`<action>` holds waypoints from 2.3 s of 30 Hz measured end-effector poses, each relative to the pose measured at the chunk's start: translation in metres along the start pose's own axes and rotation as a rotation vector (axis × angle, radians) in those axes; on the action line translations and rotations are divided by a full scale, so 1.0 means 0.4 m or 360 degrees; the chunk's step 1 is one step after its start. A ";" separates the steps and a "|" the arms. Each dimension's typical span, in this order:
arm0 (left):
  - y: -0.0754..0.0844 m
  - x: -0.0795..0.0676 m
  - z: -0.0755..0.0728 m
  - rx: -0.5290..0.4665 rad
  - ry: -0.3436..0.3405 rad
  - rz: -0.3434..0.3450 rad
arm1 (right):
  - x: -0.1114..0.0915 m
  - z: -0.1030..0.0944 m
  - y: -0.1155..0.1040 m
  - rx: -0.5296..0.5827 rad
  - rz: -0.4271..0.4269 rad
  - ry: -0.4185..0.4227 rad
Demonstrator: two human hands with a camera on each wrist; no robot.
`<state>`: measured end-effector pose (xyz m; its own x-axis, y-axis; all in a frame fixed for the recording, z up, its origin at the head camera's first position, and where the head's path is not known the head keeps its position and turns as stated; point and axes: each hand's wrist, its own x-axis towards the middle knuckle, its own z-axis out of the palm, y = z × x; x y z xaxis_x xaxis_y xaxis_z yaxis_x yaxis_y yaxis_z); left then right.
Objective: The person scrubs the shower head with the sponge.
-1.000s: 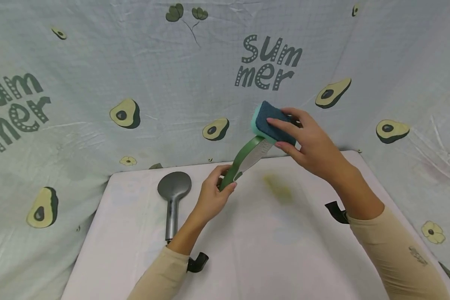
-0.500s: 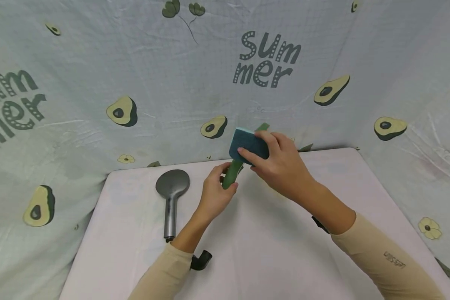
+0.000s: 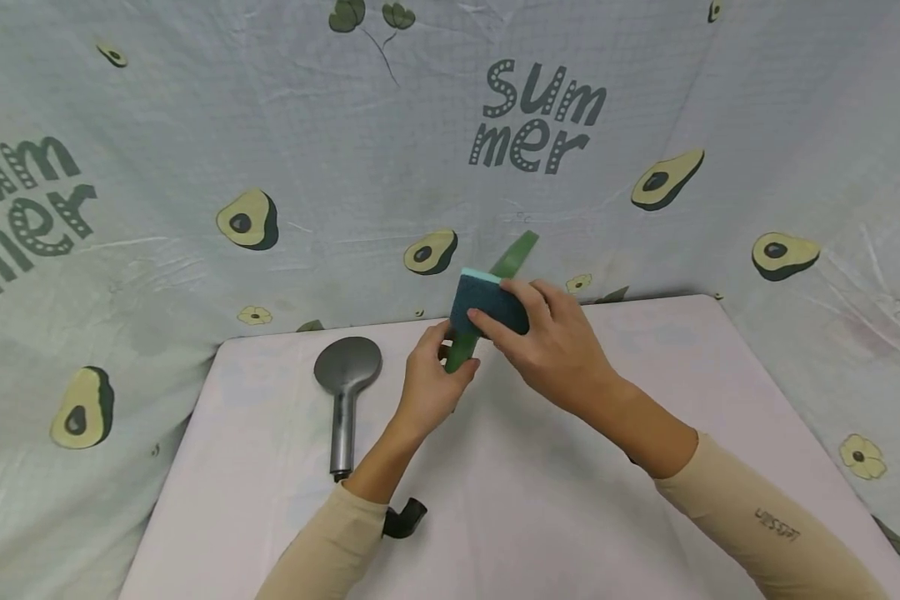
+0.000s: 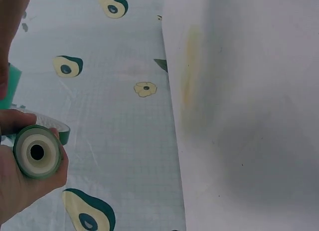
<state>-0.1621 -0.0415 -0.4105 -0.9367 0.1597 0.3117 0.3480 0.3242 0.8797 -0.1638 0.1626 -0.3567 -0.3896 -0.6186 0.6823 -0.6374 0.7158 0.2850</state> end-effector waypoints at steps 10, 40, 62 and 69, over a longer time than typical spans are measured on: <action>-0.013 -0.013 0.005 -0.0079 0.0000 -0.0002 | 0.039 -0.059 0.132 0.0407 0.0560 -0.0029; -0.036 -0.006 0.017 -0.0724 -0.0088 -0.0315 | -0.036 -0.070 0.081 0.0605 0.0270 0.0096; -0.037 0.006 -0.005 -0.0905 0.0196 -0.0347 | -0.130 -0.055 0.128 0.0751 0.0462 0.0105; -0.037 0.023 -0.006 -0.1040 0.0022 -0.0254 | -0.127 -0.035 0.109 0.0713 0.0381 0.0051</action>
<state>-0.1761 -0.0472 -0.4196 -0.9766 0.1431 0.1608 0.1142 -0.2888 0.9505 -0.1628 0.2298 -0.3695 -0.5435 -0.4391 0.7154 -0.7582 0.6226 -0.1939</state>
